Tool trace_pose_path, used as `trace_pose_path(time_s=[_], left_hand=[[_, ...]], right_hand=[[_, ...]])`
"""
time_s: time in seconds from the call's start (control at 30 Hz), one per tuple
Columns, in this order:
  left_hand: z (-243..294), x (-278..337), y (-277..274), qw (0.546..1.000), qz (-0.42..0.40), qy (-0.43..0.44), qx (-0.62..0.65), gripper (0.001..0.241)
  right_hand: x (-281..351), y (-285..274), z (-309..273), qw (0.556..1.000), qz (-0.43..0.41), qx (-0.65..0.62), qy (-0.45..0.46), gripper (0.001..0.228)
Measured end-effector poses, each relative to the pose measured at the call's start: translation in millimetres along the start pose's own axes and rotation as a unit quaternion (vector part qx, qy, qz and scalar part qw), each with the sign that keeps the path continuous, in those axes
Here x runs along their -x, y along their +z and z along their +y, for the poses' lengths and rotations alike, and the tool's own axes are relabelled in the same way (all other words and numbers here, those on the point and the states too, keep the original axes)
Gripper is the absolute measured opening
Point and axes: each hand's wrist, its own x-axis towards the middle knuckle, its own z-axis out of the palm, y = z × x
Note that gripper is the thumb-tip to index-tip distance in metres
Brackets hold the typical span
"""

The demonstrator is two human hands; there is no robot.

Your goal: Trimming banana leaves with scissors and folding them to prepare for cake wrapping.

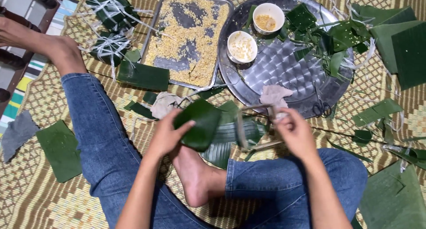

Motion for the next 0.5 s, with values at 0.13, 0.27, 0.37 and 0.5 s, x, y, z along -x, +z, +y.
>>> trace_pose_path(time_s=[0.13, 0.27, 0.37, 0.5], left_hand=[[11.8, -20.3, 33.3, 0.994, -0.090, 0.053, -0.038, 0.052], [12.1, -31.4, 57.2, 0.924, -0.031, 0.157, -0.348, 0.059], [47.9, -6.9, 68.8, 0.944, 0.033, 0.202, -0.260, 0.053], [85.4, 15.5, 90.7, 0.976, -0.182, 0.025, 0.120, 0.080]], right_hand=[[7.0, -36.9, 35.6, 0.990, 0.091, -0.104, 0.008, 0.039], [7.0, -30.6, 51.8, 0.982, 0.134, -0.131, -0.015, 0.037], [12.7, -10.9, 39.6, 0.985, 0.125, -0.115, -0.029, 0.039], [19.2, 23.6, 11.9, 0.991, 0.072, -0.108, -0.043, 0.044]])
